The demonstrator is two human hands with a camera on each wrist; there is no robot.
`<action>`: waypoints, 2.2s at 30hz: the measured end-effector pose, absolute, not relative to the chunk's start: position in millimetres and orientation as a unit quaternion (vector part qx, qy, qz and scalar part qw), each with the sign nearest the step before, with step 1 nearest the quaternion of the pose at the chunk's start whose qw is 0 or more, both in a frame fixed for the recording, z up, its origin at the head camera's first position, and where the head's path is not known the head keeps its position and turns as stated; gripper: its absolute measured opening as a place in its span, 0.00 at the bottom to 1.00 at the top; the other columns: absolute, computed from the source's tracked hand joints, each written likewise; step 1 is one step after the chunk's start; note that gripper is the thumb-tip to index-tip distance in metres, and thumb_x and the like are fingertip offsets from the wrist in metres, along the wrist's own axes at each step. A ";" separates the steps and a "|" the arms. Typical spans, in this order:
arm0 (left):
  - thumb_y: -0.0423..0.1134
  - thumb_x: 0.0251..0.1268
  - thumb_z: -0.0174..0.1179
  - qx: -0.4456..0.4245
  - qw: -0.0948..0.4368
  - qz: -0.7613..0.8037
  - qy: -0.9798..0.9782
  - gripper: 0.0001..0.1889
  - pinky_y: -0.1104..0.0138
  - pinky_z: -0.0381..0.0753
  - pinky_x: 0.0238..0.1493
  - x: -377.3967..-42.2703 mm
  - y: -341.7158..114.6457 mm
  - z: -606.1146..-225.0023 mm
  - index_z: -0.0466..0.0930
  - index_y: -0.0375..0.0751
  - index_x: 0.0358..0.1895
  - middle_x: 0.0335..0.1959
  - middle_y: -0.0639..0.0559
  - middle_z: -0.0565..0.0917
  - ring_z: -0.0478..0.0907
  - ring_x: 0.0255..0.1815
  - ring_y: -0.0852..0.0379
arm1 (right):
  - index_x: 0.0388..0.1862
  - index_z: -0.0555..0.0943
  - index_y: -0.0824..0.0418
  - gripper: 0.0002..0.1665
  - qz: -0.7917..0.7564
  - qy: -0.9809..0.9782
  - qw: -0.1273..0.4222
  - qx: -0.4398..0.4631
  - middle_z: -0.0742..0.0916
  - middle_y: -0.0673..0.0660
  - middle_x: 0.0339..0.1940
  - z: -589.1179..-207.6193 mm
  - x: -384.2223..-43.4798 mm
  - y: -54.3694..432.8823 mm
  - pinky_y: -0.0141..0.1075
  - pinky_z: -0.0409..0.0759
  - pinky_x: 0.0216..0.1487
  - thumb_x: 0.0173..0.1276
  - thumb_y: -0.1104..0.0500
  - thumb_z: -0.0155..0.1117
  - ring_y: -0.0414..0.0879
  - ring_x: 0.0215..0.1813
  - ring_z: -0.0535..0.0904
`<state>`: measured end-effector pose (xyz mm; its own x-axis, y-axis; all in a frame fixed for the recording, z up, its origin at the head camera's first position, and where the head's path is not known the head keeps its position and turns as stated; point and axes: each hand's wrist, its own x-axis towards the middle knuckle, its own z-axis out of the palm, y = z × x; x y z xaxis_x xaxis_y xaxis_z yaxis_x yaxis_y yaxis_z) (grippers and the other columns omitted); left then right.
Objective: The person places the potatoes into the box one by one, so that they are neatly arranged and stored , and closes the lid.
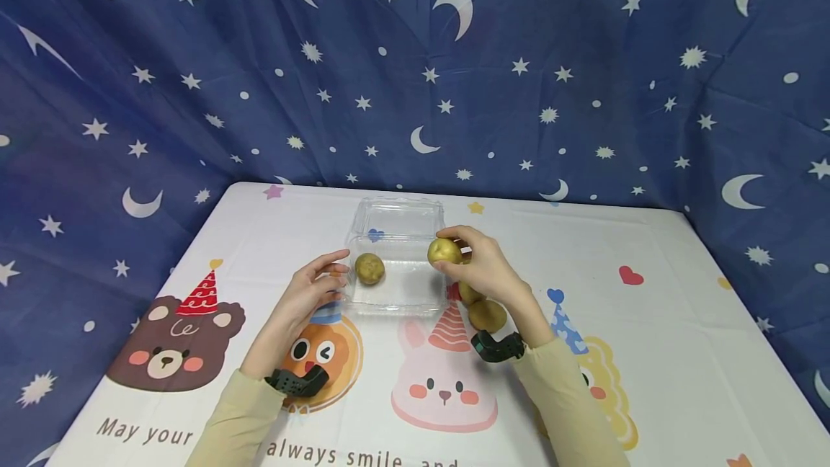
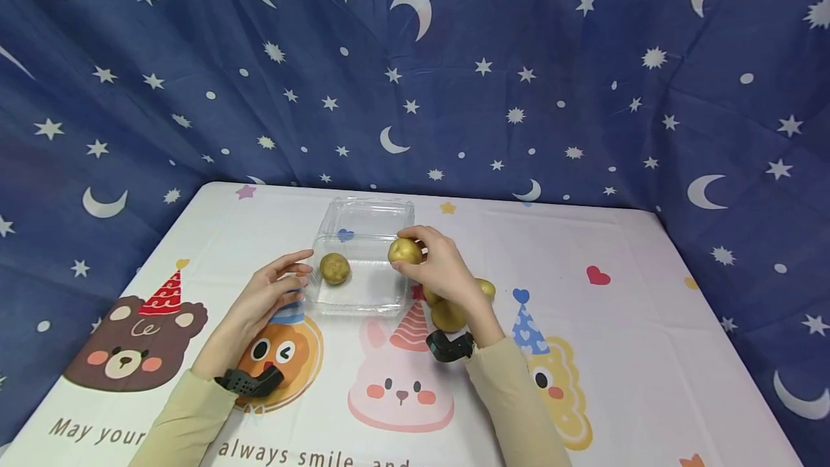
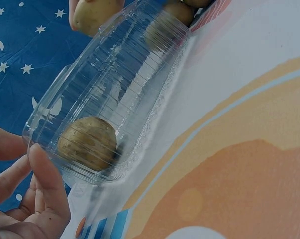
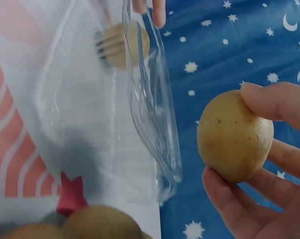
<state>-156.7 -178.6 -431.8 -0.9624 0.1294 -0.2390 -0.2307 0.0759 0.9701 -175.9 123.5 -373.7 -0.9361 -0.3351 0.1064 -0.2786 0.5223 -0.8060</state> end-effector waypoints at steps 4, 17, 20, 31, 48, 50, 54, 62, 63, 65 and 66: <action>0.29 0.64 0.51 -0.035 0.134 0.681 0.719 0.29 0.75 0.80 0.41 -156.7 -179.0 -431.3 0.64 0.43 0.70 0.48 0.51 0.71 0.74 0.41 0.64 | 0.58 0.77 0.60 0.28 -0.450 0.873 0.035 -0.184 0.82 0.58 0.56 -373.7 -177.1 114.5 0.41 0.82 0.51 0.57 0.59 0.71 0.52 0.49 0.81; 0.29 0.65 0.50 -0.032 0.140 0.689 0.711 0.29 0.74 0.80 0.41 -155.1 -180.1 -430.5 0.63 0.43 0.71 0.50 0.50 0.70 0.73 0.41 0.63 | 0.58 0.77 0.56 0.28 -0.423 0.884 0.064 -0.187 0.82 0.54 0.56 -380.5 -181.2 85.4 0.40 0.79 0.53 0.57 0.57 0.72 0.49 0.52 0.79; 0.29 0.65 0.50 -0.032 0.139 0.686 0.713 0.29 0.74 0.80 0.42 -154.9 -180.4 -430.7 0.63 0.43 0.71 0.50 0.49 0.70 0.73 0.42 0.63 | 0.57 0.78 0.56 0.28 -0.417 0.887 0.061 -0.187 0.83 0.53 0.55 -385.2 -183.2 78.6 0.40 0.79 0.53 0.57 0.57 0.72 0.49 0.52 0.79; 0.29 0.65 0.51 -0.030 0.139 0.684 0.715 0.29 0.74 0.80 0.41 -155.2 -179.1 -430.9 0.63 0.43 0.71 0.50 0.50 0.71 0.74 0.42 0.63 | 0.54 0.80 0.59 0.27 -0.396 0.897 0.040 -0.193 0.85 0.56 0.50 -399.2 -187.4 63.9 0.38 0.79 0.50 0.54 0.58 0.74 0.48 0.48 0.80; 0.29 0.64 0.51 -0.037 0.136 0.679 0.721 0.29 0.75 0.80 0.41 -155.1 -178.6 -430.4 0.64 0.43 0.70 0.49 0.50 0.71 0.73 0.42 0.62 | 0.55 0.79 0.61 0.28 -0.345 0.915 0.037 -0.207 0.83 0.58 0.55 -412.5 -194.7 50.1 0.43 0.77 0.58 0.55 0.56 0.74 0.50 0.54 0.79; 0.28 0.64 0.51 -0.038 0.136 0.677 0.722 0.29 0.75 0.80 0.41 -155.1 -178.4 -430.3 0.64 0.44 0.70 0.50 0.50 0.70 0.73 0.42 0.62 | 0.55 0.79 0.61 0.28 -0.338 0.917 0.038 -0.207 0.83 0.59 0.54 -413.3 -195.3 49.1 0.43 0.77 0.57 0.55 0.55 0.74 0.50 0.54 0.79; 0.28 0.64 0.51 -0.040 0.137 0.677 0.722 0.30 0.75 0.80 0.41 -155.4 -178.0 -430.3 0.64 0.44 0.70 0.50 0.50 0.70 0.73 0.42 0.63 | 0.55 0.79 0.61 0.28 -0.326 0.922 0.036 -0.207 0.83 0.58 0.54 -414.8 -196.2 47.4 0.43 0.77 0.58 0.56 0.55 0.73 0.50 0.54 0.79; 0.29 0.64 0.52 -0.038 0.136 0.680 0.719 0.29 0.75 0.80 0.41 -155.9 -178.3 -431.3 0.64 0.44 0.70 0.49 0.50 0.71 0.74 0.42 0.64 | 0.55 0.78 0.62 0.29 -0.285 0.932 0.017 -0.222 0.84 0.59 0.53 -416.7 -194.5 45.7 0.43 0.78 0.58 0.55 0.54 0.74 0.51 0.53 0.80; 0.29 0.64 0.52 -0.037 0.137 0.680 0.719 0.29 0.75 0.80 0.41 -155.9 -178.3 -431.3 0.64 0.44 0.70 0.49 0.50 0.71 0.74 0.42 0.64 | 0.55 0.78 0.62 0.29 -0.278 0.934 0.014 -0.224 0.84 0.59 0.52 -417.3 -193.9 45.6 0.43 0.78 0.57 0.55 0.54 0.74 0.51 0.53 0.80; 0.29 0.64 0.52 -0.037 0.137 0.681 0.719 0.29 0.75 0.80 0.41 -155.9 -178.4 -431.3 0.64 0.44 0.70 0.49 0.50 0.71 0.74 0.42 0.64 | 0.56 0.78 0.61 0.30 -0.267 0.937 0.009 -0.226 0.84 0.58 0.51 -418.0 -192.6 45.4 0.43 0.78 0.57 0.55 0.54 0.74 0.52 0.53 0.80; 0.29 0.64 0.52 -0.037 0.137 0.681 0.719 0.29 0.75 0.80 0.41 -155.9 -178.4 -431.4 0.64 0.44 0.70 0.49 0.50 0.71 0.74 0.41 0.64 | 0.56 0.77 0.61 0.30 -0.261 0.938 0.006 -0.227 0.84 0.58 0.51 -418.5 -192.1 45.4 0.43 0.78 0.57 0.55 0.54 0.74 0.52 0.53 0.80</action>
<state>-155.9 -178.4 -431.4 -0.9598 0.1324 -0.2474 -0.2397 0.0709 0.9682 -192.1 45.4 -418.5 -0.8969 -0.4288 0.1084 -0.4231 0.7602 -0.4930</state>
